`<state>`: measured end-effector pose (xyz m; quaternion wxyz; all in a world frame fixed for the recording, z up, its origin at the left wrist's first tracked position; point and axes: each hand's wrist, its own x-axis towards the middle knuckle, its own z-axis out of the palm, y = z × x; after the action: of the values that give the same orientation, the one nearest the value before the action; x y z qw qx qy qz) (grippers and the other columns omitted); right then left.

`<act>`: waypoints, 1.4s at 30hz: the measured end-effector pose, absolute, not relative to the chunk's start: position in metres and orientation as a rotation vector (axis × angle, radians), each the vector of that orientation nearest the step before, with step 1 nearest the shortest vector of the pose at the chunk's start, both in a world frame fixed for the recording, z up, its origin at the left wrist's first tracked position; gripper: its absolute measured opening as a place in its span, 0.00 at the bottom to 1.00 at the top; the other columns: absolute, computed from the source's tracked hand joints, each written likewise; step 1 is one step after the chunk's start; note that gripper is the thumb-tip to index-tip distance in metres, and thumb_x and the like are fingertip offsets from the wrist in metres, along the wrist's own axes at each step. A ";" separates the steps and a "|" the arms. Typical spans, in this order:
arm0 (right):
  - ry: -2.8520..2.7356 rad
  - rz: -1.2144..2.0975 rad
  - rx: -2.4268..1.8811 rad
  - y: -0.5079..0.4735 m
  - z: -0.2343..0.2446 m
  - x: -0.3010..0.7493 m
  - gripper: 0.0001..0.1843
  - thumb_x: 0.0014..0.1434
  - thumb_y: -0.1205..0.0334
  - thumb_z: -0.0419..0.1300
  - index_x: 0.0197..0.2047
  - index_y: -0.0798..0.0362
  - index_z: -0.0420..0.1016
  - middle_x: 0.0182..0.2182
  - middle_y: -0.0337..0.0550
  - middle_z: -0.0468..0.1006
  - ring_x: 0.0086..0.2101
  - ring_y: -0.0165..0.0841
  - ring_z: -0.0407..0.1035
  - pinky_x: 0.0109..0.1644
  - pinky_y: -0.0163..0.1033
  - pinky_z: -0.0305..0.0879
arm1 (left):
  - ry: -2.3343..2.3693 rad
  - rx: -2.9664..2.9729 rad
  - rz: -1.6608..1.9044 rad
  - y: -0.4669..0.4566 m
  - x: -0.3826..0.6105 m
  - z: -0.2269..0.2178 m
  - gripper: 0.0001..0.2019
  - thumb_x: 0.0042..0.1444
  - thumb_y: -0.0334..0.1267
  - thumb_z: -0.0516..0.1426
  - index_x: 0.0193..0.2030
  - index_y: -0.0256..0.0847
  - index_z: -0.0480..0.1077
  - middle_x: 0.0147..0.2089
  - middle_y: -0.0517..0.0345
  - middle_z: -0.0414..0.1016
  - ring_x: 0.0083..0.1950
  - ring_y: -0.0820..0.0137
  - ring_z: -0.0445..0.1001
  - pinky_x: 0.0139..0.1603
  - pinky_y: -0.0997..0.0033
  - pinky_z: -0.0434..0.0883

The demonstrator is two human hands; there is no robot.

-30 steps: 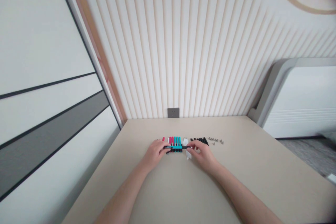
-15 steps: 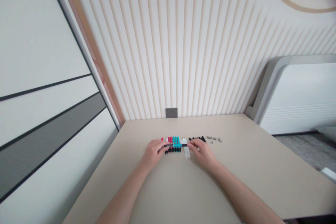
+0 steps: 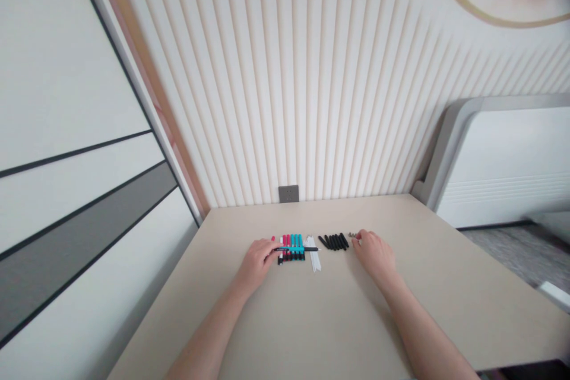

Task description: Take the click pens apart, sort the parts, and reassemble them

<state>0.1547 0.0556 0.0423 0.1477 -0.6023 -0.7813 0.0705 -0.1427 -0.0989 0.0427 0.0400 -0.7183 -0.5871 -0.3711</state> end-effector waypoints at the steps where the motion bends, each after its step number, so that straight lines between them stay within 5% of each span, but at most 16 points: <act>1: -2.255 0.215 -1.739 0.055 0.042 0.155 0.12 0.62 0.60 0.53 0.41 0.53 0.76 0.39 0.54 0.79 0.37 0.43 0.75 0.35 0.41 0.60 | -1.798 -2.199 -1.141 -0.099 -0.143 0.043 0.09 0.66 0.41 0.53 0.45 0.44 0.74 0.40 0.55 0.79 0.42 0.66 0.75 0.46 0.66 0.69; 10: -2.197 0.433 -1.508 0.056 0.040 0.147 0.09 0.59 0.64 0.54 0.36 0.52 0.76 0.34 0.49 0.80 0.34 0.39 0.73 0.35 0.39 0.59 | -1.795 -2.191 -1.143 -0.100 -0.143 0.045 0.11 0.67 0.42 0.51 0.45 0.44 0.74 0.40 0.55 0.79 0.41 0.66 0.75 0.44 0.66 0.69; 21: -1.874 1.304 -0.818 0.027 0.035 0.107 0.24 0.54 0.42 0.61 0.40 0.56 0.79 0.30 0.43 0.78 0.30 0.34 0.69 0.35 0.38 0.64 | -1.796 -2.148 -1.179 -0.100 -0.143 0.046 0.11 0.67 0.42 0.51 0.45 0.44 0.74 0.40 0.55 0.80 0.41 0.66 0.75 0.44 0.66 0.70; 35: -1.865 1.318 -0.799 0.024 0.035 0.105 0.22 0.54 0.42 0.62 0.37 0.55 0.79 0.27 0.41 0.76 0.27 0.32 0.66 0.32 0.36 0.60 | -1.769 -2.205 -1.208 -0.101 -0.142 0.045 0.11 0.66 0.42 0.53 0.44 0.43 0.75 0.36 0.55 0.78 0.38 0.67 0.74 0.41 0.69 0.70; 42: -1.963 1.284 -0.857 0.017 0.038 0.103 0.30 0.64 0.40 0.48 0.24 0.55 0.73 0.19 0.39 0.70 0.23 0.30 0.63 0.29 0.35 0.58 | -1.777 -2.212 -1.193 -0.101 -0.142 0.045 0.11 0.67 0.44 0.52 0.43 0.43 0.74 0.37 0.55 0.78 0.39 0.67 0.74 0.43 0.68 0.69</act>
<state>0.1033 0.0166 0.0381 0.3168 -0.3256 -0.7456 0.4876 -0.1417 -0.1012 0.0452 0.0319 -0.7183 -0.5770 -0.3874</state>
